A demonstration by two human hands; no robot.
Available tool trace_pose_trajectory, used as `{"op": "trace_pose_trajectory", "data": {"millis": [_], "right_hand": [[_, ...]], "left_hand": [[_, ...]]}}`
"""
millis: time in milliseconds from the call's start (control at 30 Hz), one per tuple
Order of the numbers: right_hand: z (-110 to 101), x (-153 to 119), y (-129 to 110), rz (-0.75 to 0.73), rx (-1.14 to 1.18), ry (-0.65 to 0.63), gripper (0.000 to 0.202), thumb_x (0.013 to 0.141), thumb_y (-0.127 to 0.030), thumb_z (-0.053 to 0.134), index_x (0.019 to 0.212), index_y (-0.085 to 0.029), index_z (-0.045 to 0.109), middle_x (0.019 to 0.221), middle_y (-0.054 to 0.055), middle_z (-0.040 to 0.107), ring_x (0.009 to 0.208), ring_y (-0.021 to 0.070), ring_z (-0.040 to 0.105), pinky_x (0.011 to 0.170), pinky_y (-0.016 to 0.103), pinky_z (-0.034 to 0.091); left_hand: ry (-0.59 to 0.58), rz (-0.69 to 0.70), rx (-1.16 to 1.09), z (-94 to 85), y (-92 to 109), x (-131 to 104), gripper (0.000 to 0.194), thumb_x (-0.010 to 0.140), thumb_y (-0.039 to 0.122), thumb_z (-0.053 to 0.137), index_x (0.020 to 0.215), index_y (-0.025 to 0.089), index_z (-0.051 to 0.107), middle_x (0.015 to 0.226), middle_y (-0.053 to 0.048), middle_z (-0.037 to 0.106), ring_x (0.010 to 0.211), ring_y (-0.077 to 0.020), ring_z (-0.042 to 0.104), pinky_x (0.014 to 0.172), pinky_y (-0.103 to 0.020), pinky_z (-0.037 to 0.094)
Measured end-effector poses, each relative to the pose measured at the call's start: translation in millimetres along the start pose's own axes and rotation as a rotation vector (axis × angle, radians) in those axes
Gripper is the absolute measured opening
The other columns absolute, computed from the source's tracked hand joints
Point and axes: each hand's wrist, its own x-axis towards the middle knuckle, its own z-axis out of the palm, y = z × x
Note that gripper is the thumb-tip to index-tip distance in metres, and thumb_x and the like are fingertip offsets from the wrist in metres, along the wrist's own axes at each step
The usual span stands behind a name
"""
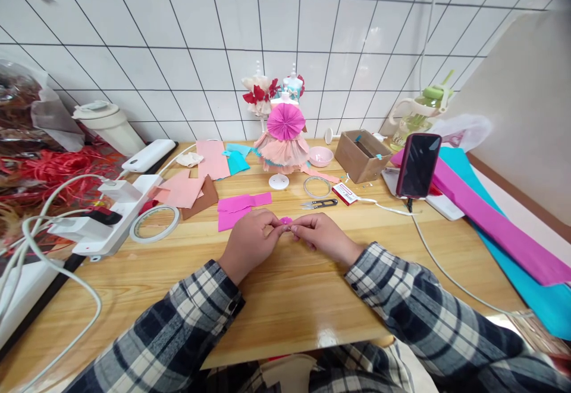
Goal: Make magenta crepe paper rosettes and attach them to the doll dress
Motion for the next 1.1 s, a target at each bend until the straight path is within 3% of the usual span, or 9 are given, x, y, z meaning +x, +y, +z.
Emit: {"op": "trace_pose_trajectory", "data": {"millis": [100,267,400,500,600,700,767,900,1100], "right_hand": [[-1,-2,-5,0.003,-0.064,0.009,0.033,0.077,-0.041,0.058,0.091,-0.014,0.072,0.065,-0.001,0.06,0.04,0.0042,0.038,0.037,0.018,0.032],[-1,-2,-7,-0.11,-0.142,0.112,0.03,0.075,-0.038,0.062,0.093,-0.016,0.072,0.055,-0.003,0.056,0.043,0.0061,0.037,0.04,0.019,0.029],[-2,2,-2,-0.188,-0.184,0.16,0.023,0.076,-0.035,0.062,0.086,-0.016,0.071,0.071,0.001,0.065,0.051,0.0076,0.045,0.048,0.02,0.035],[-2,2,1,-0.211,-0.211,0.212,0.022,0.077,-0.035,0.06,0.087,-0.016,0.067,0.073,0.001,0.064,0.052,0.0082,0.046,0.049,0.021,0.037],[-4,-2,-2,-0.375,-0.372,0.376,0.026,0.08,-0.03,0.06,0.102,-0.018,0.062,0.079,0.0,0.062,0.049,0.0076,0.044,0.05,0.022,0.039],[-7,-9,-6,-0.605,-0.623,0.462,0.021,0.085,-0.028,0.057,0.103,-0.021,0.064,0.088,0.003,0.063,0.064,0.0114,0.054,0.062,0.024,0.043],[-8,-12,-7,-0.687,-0.758,0.457,0.02,0.088,-0.029,0.053,0.102,-0.023,0.066,0.092,0.005,0.065,0.078,0.0145,0.058,0.07,0.025,0.044],[-9,-13,-5,-0.689,-0.877,0.461,0.024,0.091,-0.032,0.049,0.106,-0.026,0.067,0.096,0.005,0.066,0.089,0.0162,0.059,0.078,0.027,0.043],[-9,-15,-6,-0.65,-0.827,0.488,0.022,0.09,-0.032,0.05,0.097,-0.024,0.07,0.094,0.006,0.067,0.087,0.0164,0.06,0.076,0.027,0.043]], "left_hand": [[0.009,0.105,0.11,-0.2,-1,-1,0.022,0.085,0.034,0.054,0.074,0.017,0.064,0.08,-0.006,0.067,0.079,-0.0205,0.058,0.073,-0.032,0.042],[-0.004,-0.068,-0.105,2.8,-6,2,0.021,0.084,0.034,0.055,0.077,0.018,0.067,0.074,-0.003,0.068,0.069,-0.0166,0.059,0.063,-0.027,0.042],[-0.039,-0.148,-0.309,3.5,-4,3,0.021,0.079,0.036,0.06,0.074,0.017,0.069,0.074,-0.004,0.069,0.069,-0.0168,0.059,0.064,-0.026,0.043],[-0.089,-0.248,-0.584,6.0,-5,3,0.021,0.075,0.037,0.065,0.077,0.017,0.071,0.078,-0.005,0.071,0.074,-0.0181,0.061,0.069,-0.027,0.044],[-0.134,-0.39,-1.021,9.1,-10,3,0.025,0.073,0.033,0.068,0.093,0.017,0.073,0.093,-0.006,0.073,0.087,-0.0204,0.063,0.08,-0.03,0.045],[-0.188,-0.468,-1.422,9.3,-14,3,0.033,0.076,0.029,0.064,0.104,0.014,0.07,0.113,-0.011,0.067,0.106,-0.0244,0.059,0.093,-0.035,0.042],[-0.244,-0.466,-1.558,7.7,-14,3,0.034,0.079,0.029,0.059,0.106,0.011,0.069,0.121,-0.013,0.063,0.115,-0.0264,0.054,0.101,-0.039,0.038],[-0.35,-0.431,-1.56,4.0,-12,3,0.04,0.084,0.032,0.049,0.114,0.012,0.066,0.13,-0.013,0.057,0.123,-0.027,0.049,0.106,-0.041,0.035],[-0.431,-0.339,-1.364,1.4,-8,0,0.05,0.087,0.044,0.042,0.124,0.015,0.059,0.139,-0.012,0.048,0.129,-0.0296,0.042,0.105,-0.045,0.036]]}}
